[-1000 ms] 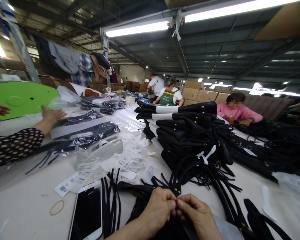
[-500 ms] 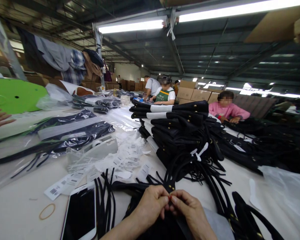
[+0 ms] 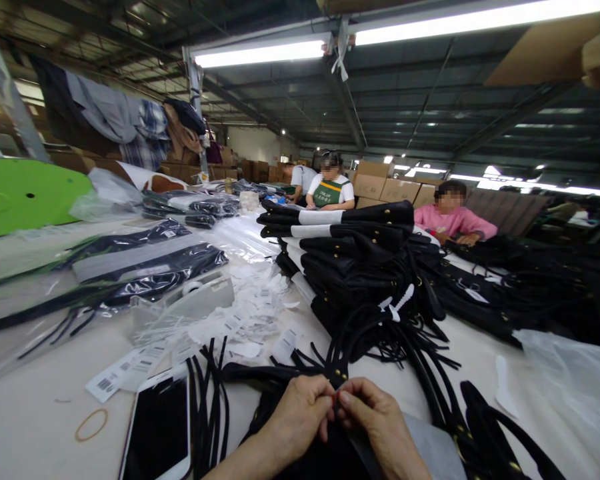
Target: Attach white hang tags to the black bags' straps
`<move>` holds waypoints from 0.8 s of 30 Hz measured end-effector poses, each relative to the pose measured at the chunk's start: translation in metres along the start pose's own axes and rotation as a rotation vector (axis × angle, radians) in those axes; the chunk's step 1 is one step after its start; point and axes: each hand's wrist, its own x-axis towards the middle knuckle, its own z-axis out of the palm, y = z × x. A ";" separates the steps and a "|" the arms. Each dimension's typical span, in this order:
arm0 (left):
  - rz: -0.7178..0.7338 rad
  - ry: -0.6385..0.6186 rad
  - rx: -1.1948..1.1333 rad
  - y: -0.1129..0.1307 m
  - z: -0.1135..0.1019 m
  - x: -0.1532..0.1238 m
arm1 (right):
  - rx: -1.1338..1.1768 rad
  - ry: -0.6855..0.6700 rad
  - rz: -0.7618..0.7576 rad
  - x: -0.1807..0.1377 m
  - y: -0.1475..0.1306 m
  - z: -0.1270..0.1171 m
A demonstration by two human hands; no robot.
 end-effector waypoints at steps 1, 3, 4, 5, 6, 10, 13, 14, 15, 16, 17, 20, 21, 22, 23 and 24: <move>-0.011 0.008 0.016 0.001 0.000 0.000 | -0.007 -0.003 0.003 0.001 0.000 0.000; -0.026 0.019 0.025 0.002 0.001 0.000 | -0.024 -0.008 0.008 0.002 0.000 0.001; -0.031 0.018 0.021 0.003 0.001 0.000 | -0.031 -0.007 0.010 0.002 0.000 0.002; -0.034 0.012 0.018 0.003 0.001 0.000 | -0.039 -0.004 0.012 0.003 -0.001 0.002; -0.035 0.003 0.014 0.004 0.001 -0.001 | -0.044 -0.001 0.013 0.003 -0.001 0.002; -0.039 0.014 0.023 0.004 0.002 -0.002 | -0.041 0.016 0.014 0.002 -0.002 0.003; -0.048 0.038 0.032 0.003 0.004 -0.001 | -0.040 0.028 0.008 0.002 -0.003 0.004; -0.054 0.040 0.035 0.003 0.005 -0.001 | -0.040 0.031 0.007 0.002 -0.004 0.005; -0.060 0.043 0.039 0.002 0.005 0.000 | -0.041 0.034 0.005 0.002 -0.004 0.004; -0.068 0.045 0.039 0.002 0.005 0.000 | -0.044 0.037 0.002 0.002 -0.003 0.004; -0.073 0.047 0.035 0.001 0.006 0.001 | -0.049 0.038 0.002 0.002 -0.002 0.004; -0.082 0.044 0.011 -0.001 0.006 0.002 | -0.061 0.041 -0.004 0.002 0.001 0.002; -0.080 0.046 0.002 -0.002 0.007 0.002 | -0.064 0.042 -0.007 0.002 0.002 0.002; -0.076 0.047 -0.004 -0.002 0.007 0.003 | -0.068 0.043 -0.010 0.002 0.003 0.003; -0.073 0.051 -0.007 -0.003 0.008 0.003 | -0.073 0.044 -0.013 0.002 0.003 0.004; -0.070 0.055 -0.011 -0.004 0.008 0.003 | -0.079 0.043 -0.018 0.002 0.003 0.004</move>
